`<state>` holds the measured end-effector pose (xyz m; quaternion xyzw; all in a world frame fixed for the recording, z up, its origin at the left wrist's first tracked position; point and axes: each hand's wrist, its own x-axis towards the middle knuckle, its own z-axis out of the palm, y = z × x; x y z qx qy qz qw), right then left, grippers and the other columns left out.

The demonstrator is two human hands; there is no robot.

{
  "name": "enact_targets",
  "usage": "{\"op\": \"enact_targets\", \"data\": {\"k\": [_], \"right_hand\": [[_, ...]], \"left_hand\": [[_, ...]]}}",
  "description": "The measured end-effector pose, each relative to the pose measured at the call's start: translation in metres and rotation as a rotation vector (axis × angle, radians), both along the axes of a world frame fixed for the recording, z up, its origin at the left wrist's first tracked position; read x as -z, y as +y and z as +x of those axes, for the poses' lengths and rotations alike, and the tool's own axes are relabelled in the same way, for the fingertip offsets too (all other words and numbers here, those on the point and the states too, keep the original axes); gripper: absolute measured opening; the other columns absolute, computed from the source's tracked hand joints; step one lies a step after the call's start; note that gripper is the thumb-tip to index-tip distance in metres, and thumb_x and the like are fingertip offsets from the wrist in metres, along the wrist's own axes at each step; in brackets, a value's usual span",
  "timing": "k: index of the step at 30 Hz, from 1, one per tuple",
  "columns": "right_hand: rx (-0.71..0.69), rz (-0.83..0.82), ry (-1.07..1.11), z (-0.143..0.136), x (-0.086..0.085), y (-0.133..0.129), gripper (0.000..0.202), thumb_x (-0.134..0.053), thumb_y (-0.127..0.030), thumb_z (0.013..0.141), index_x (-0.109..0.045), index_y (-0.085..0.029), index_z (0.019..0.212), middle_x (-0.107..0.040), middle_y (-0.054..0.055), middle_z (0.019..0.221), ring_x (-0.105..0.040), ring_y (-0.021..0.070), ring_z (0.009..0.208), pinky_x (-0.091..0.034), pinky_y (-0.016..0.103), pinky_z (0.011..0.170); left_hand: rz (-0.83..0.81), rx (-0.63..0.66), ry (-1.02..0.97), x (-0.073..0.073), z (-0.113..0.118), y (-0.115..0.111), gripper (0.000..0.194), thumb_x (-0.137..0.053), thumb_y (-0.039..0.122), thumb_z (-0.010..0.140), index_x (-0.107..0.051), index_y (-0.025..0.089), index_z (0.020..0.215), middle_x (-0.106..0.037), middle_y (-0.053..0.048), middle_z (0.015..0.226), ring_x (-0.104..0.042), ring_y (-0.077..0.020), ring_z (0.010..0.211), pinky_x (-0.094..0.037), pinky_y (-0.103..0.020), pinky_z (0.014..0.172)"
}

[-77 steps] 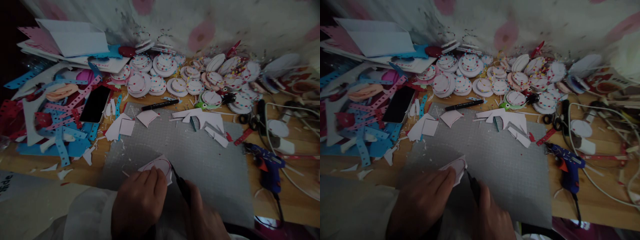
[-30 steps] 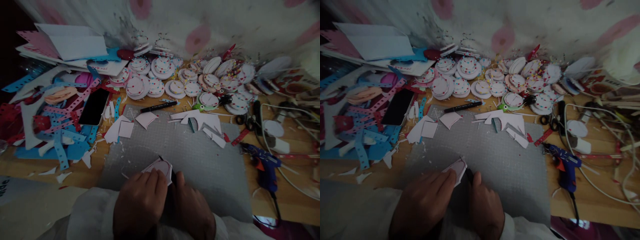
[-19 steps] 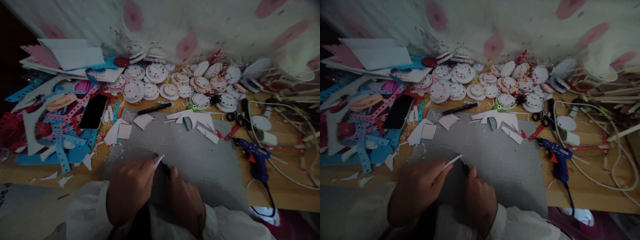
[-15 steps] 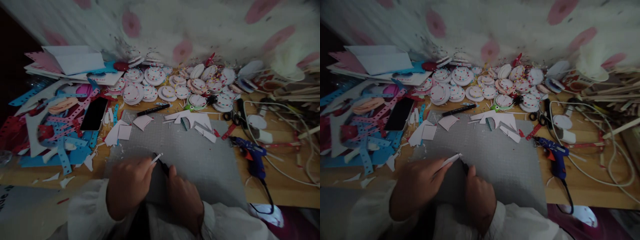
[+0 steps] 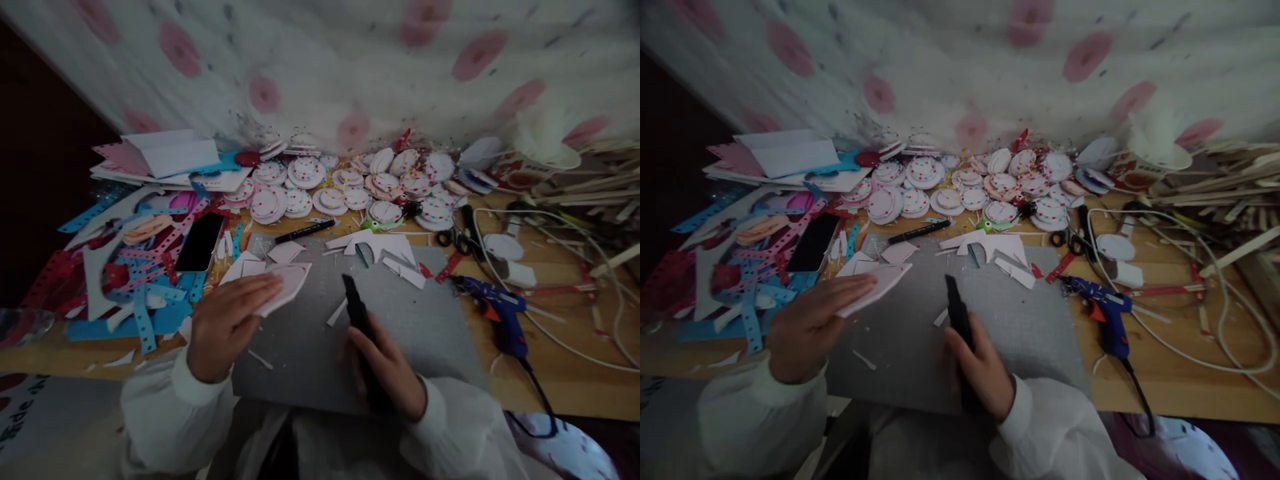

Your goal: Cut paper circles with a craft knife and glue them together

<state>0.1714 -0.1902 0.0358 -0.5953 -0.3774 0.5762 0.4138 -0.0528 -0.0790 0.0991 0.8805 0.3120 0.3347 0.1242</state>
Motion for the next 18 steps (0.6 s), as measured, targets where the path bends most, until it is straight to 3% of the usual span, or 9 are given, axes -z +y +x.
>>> {"op": "enact_targets", "data": {"k": [2, 4, 6, 8, 10, 12, 13, 15, 18], "right_hand": [[0.025, 0.000, 0.213, 0.003, -0.006, 0.021, 0.040, -0.052, -0.060, 0.084, -0.040, -0.023, 0.095, -0.063, -0.005, 0.069, -0.042, 0.0059, 0.030, -0.031, 0.018, 0.028], [0.069, 0.022, 0.276, 0.005, -0.010, 0.043, 0.042, -0.061, -0.057, 0.080, -0.040, -0.023, 0.094, -0.054, -0.010, 0.057, -0.039, 0.0049, 0.028, -0.028, 0.016, 0.028], [0.111, 0.046, 0.291, 0.009, -0.010, 0.062, 0.046, -0.072, -0.048, 0.072, -0.040, -0.023, 0.093, -0.051, -0.013, 0.056, -0.039, 0.0038, 0.028, -0.028, 0.015, 0.027], [0.139, 0.086, 0.300, 0.015, -0.007, 0.076, 0.048, -0.077, -0.041, 0.067, -0.041, -0.023, 0.093, -0.051, -0.013, 0.059, -0.041, 0.0032, 0.029, -0.030, 0.015, 0.028], [0.163, 0.135, 0.310, 0.022, -0.003, 0.086, 0.047, -0.078, -0.037, 0.066, -0.041, -0.023, 0.093, -0.051, -0.013, 0.059, -0.042, 0.0030, 0.030, -0.032, 0.015, 0.028], [0.187, 0.169, 0.319, 0.026, 0.001, 0.091, 0.045, -0.077, -0.036, 0.068, -0.042, -0.023, 0.094, -0.049, -0.014, 0.058, -0.041, 0.0026, 0.030, -0.032, 0.015, 0.029], [0.197, 0.177, 0.320, 0.028, 0.003, 0.092, 0.045, -0.077, -0.036, 0.069, -0.042, -0.024, 0.094, -0.049, -0.014, 0.059, -0.040, 0.0023, 0.030, -0.032, 0.015, 0.029], [0.192, 0.186, 0.303, 0.029, 0.006, 0.092, 0.044, -0.077, -0.036, 0.071, -0.042, -0.024, 0.095, -0.050, -0.013, 0.062, -0.040, 0.0018, 0.030, -0.032, 0.015, 0.028], [0.181, 0.222, 0.217, 0.029, 0.006, 0.089, 0.040, -0.074, -0.040, 0.073, -0.044, -0.024, 0.093, -0.051, -0.011, 0.068, -0.042, 0.0019, 0.031, -0.033, 0.016, 0.027]], "left_hand": [[0.146, 0.194, 0.043, 0.009, 0.006, 0.004, 0.029, -0.045, 0.012, 0.094, -0.063, 0.017, 0.116, -0.071, -0.007, 0.115, -0.061, -0.0196, 0.115, -0.050, -0.035, 0.095], [0.243, 0.280, 0.058, 0.019, 0.015, 0.006, 0.024, -0.049, 0.013, 0.094, -0.063, 0.017, 0.113, -0.071, -0.006, 0.113, -0.059, -0.0190, 0.117, -0.050, -0.034, 0.094], [0.272, 0.292, 0.073, 0.027, 0.021, 0.008, 0.025, -0.053, 0.013, 0.092, -0.064, 0.020, 0.114, -0.067, -0.005, 0.121, -0.054, -0.0193, 0.123, -0.046, -0.035, 0.099], [0.164, 0.246, 0.055, 0.033, 0.024, 0.012, 0.035, -0.056, 0.014, 0.089, -0.061, 0.024, 0.122, -0.056, -0.007, 0.138, -0.042, -0.0235, 0.134, -0.037, -0.042, 0.109], [-0.129, 0.181, -0.068, 0.037, 0.026, 0.019, 0.053, -0.060, 0.021, 0.086, -0.047, 0.026, 0.138, -0.035, -0.010, 0.153, -0.029, -0.0296, 0.142, -0.030, -0.049, 0.113], [-0.545, 0.119, -0.299, 0.040, 0.029, 0.027, 0.067, -0.061, 0.034, 0.085, -0.033, 0.025, 0.146, -0.028, -0.013, 0.156, -0.031, -0.0330, 0.141, -0.035, -0.051, 0.110], [-0.759, 0.083, -0.407, 0.041, 0.032, 0.032, 0.067, -0.060, 0.040, 0.086, -0.033, 0.025, 0.146, -0.033, -0.014, 0.153, -0.038, -0.0333, 0.137, -0.041, -0.049, 0.105], [-1.133, 0.003, -0.502, 0.043, 0.041, 0.040, 0.057, -0.060, 0.047, 0.085, -0.048, 0.021, 0.135, -0.055, -0.015, 0.136, -0.056, -0.0320, 0.121, -0.052, -0.041, 0.090], [-1.467, -0.031, -0.402, 0.047, 0.058, 0.048, 0.044, -0.077, 0.041, 0.071, -0.067, 0.014, 0.105, -0.072, -0.011, 0.103, -0.069, -0.0263, 0.091, -0.055, -0.031, 0.074]]}}
